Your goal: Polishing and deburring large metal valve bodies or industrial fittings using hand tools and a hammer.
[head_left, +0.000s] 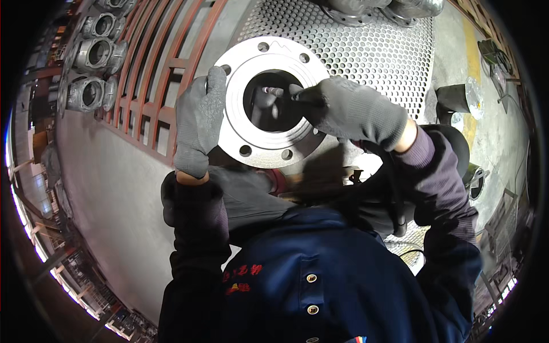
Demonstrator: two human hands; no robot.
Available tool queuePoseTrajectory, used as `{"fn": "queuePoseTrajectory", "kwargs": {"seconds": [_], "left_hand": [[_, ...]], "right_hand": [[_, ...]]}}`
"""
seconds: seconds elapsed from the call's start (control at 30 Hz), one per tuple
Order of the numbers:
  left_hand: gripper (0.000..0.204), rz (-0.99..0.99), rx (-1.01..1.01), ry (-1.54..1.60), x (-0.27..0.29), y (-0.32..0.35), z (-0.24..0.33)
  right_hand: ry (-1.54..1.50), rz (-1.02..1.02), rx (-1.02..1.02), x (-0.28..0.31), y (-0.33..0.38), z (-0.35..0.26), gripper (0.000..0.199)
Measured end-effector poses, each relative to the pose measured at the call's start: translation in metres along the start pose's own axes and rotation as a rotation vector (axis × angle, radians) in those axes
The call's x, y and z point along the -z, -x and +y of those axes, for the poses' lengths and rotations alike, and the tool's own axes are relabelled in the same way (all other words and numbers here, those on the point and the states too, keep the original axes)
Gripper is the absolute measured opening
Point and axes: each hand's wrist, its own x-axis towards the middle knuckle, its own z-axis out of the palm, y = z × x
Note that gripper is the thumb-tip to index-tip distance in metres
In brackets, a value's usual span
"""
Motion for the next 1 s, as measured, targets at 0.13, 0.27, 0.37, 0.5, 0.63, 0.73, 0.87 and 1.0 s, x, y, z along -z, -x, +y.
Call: {"fn": "queuePoseTrajectory", "kwargs": {"seconds": [0.13,0.27,0.37,0.5,0.63,0.73,0.87,1.0], "left_hand": [[0.042,0.010,-0.191,-0.029,-0.004,0.003,-0.011],[0.039,-0.001,-0.399,-0.128,-0.005,0.003,-0.009],[0.040,-0.079,-0.161,0.007,-0.018,0.005,0.010],[0.044,0.036,-0.321,0.108,-0.018,0.002,-0.006],[0.036,0.025,-0.473,-0.096,-0.008,-0.002,-0.022],[0.036,0.037,-0.687,-0.193,-0.005,-0.008,-0.032],[0.051,0.111,-0.878,-0.463,-0.002,-0.014,-0.042],[0.057,0.140,-0.941,-0.490,-0.002,-0.014,-0.040]], "right_hand": [[-0.114,0.274,0.249,-0.011,-0.025,0.001,0.020],[-0.331,-0.152,0.038,0.034,-0.047,-0.026,0.034],[0.341,-0.148,0.194,0.008,-0.076,-0.019,0.029],[0.615,-0.302,0.406,0.015,-0.093,-0.024,0.033],[0.561,-0.388,0.423,-0.001,-0.116,-0.022,0.023],[0.511,-0.419,0.415,0.001,-0.117,-0.027,0.022],[0.447,-0.466,0.390,0.008,-0.113,-0.030,0.021],[0.380,-0.510,0.356,0.019,-0.108,-0.030,0.020]]}}
